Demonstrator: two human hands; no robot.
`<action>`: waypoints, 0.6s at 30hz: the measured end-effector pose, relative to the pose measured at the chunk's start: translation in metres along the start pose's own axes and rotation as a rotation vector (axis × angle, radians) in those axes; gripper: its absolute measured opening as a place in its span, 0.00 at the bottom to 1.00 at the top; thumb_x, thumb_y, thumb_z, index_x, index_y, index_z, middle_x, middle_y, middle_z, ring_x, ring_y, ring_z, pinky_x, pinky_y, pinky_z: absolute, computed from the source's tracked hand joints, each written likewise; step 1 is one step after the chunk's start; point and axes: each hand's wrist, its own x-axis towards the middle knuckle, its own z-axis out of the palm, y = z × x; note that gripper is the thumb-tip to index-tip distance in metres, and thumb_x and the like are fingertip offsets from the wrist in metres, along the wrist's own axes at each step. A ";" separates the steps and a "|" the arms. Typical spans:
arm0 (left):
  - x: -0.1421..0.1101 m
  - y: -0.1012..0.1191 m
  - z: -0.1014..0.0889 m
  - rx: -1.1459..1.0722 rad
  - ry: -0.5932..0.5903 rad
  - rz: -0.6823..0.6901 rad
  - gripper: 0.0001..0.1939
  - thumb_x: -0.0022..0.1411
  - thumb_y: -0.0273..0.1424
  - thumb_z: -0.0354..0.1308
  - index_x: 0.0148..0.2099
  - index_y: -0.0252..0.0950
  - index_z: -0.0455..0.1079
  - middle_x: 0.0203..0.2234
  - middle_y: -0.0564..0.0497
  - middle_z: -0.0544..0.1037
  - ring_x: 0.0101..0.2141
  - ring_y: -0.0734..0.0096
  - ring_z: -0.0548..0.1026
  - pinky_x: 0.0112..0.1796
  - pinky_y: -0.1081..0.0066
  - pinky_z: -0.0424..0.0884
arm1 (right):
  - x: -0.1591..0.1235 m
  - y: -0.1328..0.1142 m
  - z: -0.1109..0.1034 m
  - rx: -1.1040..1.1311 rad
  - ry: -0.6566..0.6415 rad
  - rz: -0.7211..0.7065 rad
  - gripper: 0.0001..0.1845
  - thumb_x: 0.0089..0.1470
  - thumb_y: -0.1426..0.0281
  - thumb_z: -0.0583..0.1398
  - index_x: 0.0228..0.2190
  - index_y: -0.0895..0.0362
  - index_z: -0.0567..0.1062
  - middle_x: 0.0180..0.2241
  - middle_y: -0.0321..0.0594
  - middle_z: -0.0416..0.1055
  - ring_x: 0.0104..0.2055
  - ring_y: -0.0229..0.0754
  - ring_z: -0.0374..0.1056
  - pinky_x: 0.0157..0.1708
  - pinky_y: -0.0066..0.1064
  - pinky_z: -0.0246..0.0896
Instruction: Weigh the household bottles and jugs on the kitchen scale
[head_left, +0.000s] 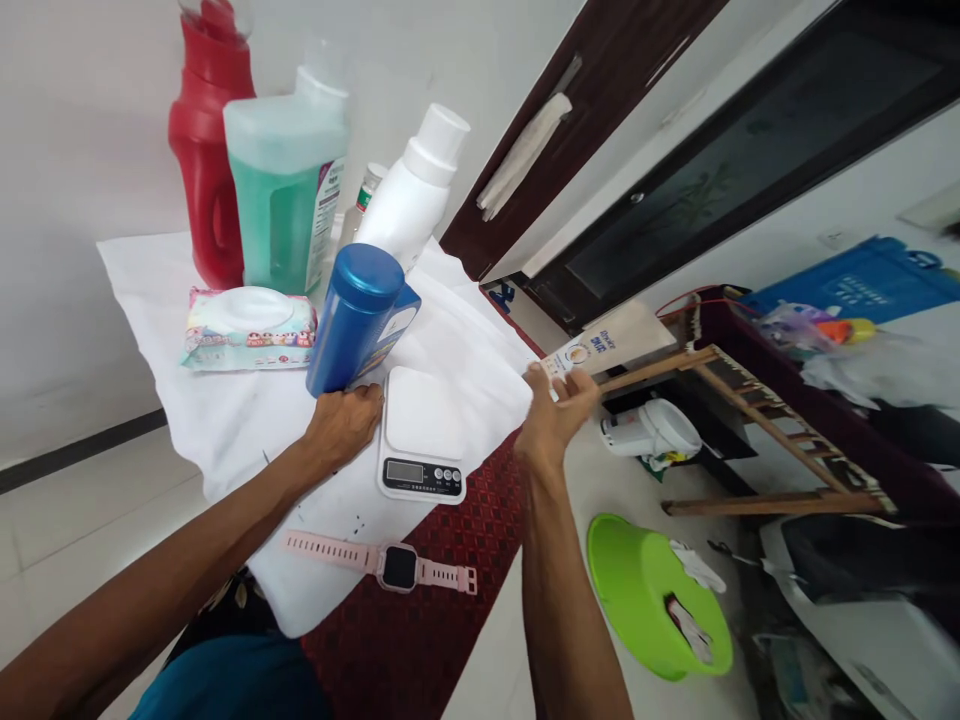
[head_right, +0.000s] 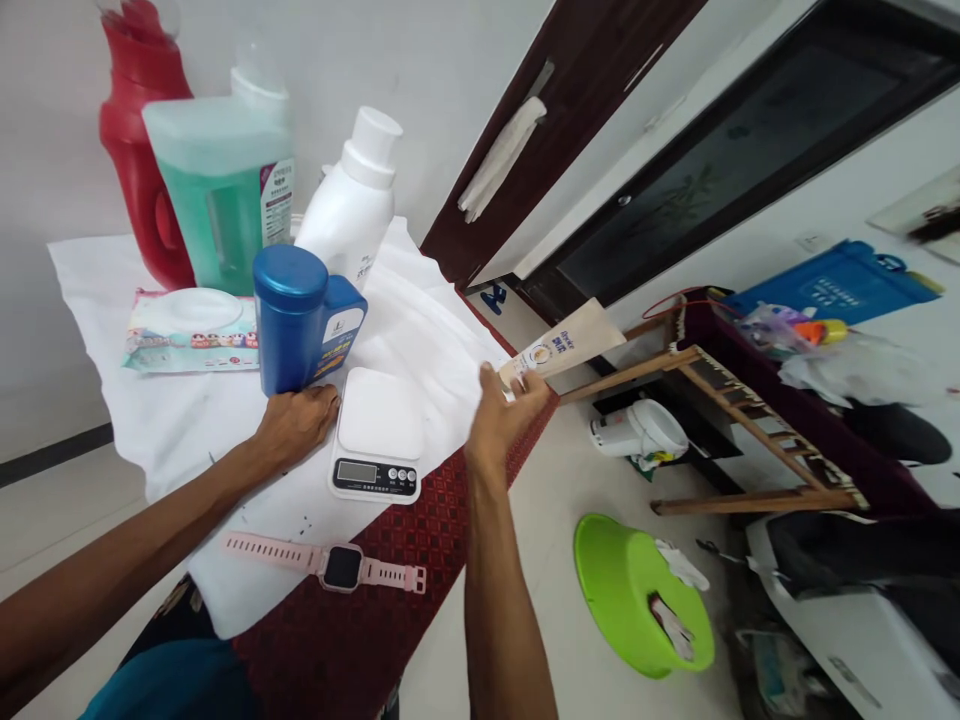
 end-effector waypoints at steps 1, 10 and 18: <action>0.000 -0.001 0.000 0.001 0.002 0.000 0.21 0.78 0.31 0.41 0.51 0.30 0.76 0.42 0.35 0.84 0.42 0.47 0.85 0.38 0.58 0.77 | -0.012 -0.019 0.012 0.054 -0.082 -0.030 0.36 0.53 0.46 0.70 0.56 0.50 0.70 0.61 0.48 0.69 0.65 0.54 0.67 0.61 0.53 0.71; 0.000 -0.001 0.001 -0.055 0.017 0.012 0.20 0.77 0.29 0.42 0.52 0.28 0.76 0.42 0.33 0.84 0.42 0.47 0.85 0.42 0.55 0.80 | -0.036 -0.107 0.107 0.315 -0.991 -0.026 0.48 0.38 0.48 0.79 0.57 0.44 0.70 0.64 0.42 0.70 0.68 0.55 0.65 0.70 0.55 0.59; -0.003 0.002 0.003 -0.056 0.004 0.013 0.20 0.75 0.24 0.43 0.57 0.27 0.74 0.44 0.32 0.83 0.43 0.49 0.85 0.44 0.54 0.82 | -0.025 -0.107 0.107 0.163 -1.013 -0.137 0.42 0.38 0.56 0.79 0.55 0.45 0.74 0.56 0.39 0.72 0.59 0.54 0.67 0.60 0.50 0.68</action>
